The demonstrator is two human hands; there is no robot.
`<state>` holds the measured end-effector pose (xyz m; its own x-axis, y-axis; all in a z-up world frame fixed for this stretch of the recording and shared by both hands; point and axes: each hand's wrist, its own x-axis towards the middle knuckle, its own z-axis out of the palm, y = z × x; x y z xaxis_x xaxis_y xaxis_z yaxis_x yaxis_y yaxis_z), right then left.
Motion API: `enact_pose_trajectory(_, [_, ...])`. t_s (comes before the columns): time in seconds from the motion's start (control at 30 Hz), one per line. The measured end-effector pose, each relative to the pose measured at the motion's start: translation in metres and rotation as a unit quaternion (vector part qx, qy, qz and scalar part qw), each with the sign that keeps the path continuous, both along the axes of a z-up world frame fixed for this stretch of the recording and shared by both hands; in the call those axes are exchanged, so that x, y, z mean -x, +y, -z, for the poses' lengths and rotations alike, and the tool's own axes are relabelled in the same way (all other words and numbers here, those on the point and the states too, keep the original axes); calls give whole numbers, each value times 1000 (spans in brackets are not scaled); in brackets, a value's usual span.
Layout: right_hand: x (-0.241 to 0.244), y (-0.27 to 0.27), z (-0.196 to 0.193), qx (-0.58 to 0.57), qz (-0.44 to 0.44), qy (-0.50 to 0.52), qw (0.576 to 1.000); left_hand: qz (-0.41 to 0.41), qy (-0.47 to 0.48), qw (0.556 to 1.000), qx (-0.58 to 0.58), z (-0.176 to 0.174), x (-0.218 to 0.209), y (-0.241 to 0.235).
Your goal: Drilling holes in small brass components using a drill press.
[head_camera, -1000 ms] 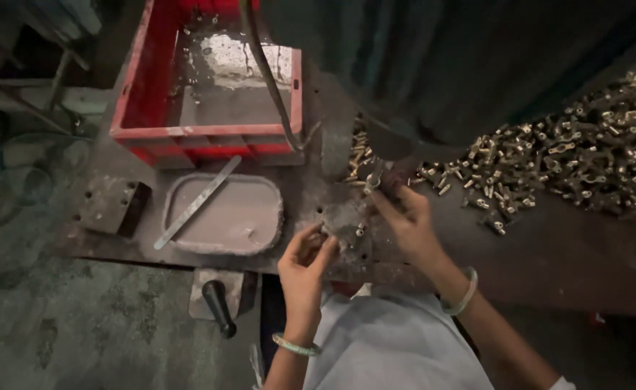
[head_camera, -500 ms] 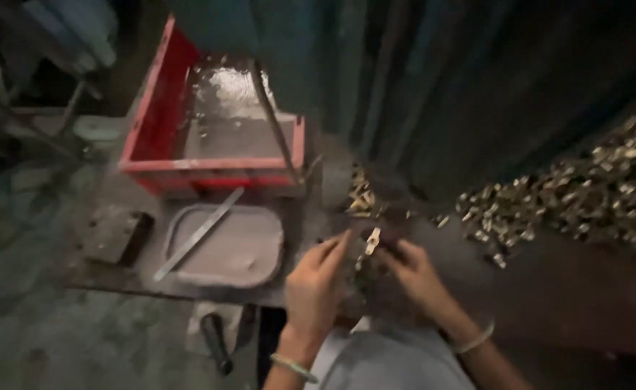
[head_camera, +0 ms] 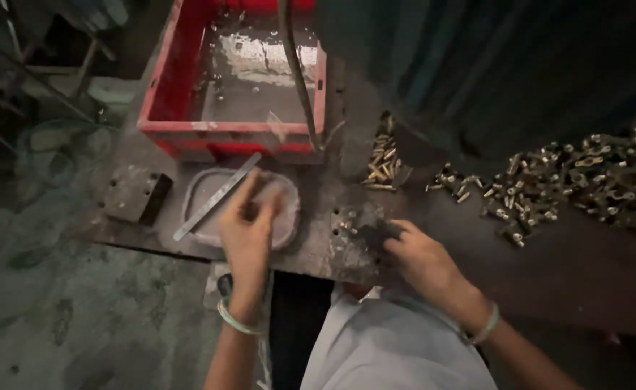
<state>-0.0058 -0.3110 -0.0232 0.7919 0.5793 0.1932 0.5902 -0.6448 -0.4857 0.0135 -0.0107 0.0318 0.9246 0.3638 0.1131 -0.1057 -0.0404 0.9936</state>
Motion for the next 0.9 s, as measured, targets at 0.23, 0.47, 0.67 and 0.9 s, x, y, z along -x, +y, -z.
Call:
enact_pose_trajectory(0.23, [-6,12,19,-23,101,-9,995,121,-40,973,-193,9,34,-80])
enact_pose_trajectory(0.47, [-21,25,-21,-474,152,267,825,114,-96,980,-130,-40,16,-119])
enact_pose_trajectory(0.67, [-27,29,-12,-518,189,209,808,107,-93,987,-74,-51,9,-105])
enact_pose_trajectory(0.9, [-43,2,23,-439,157,281,839,264,-30,934,-238,89,39,-129])
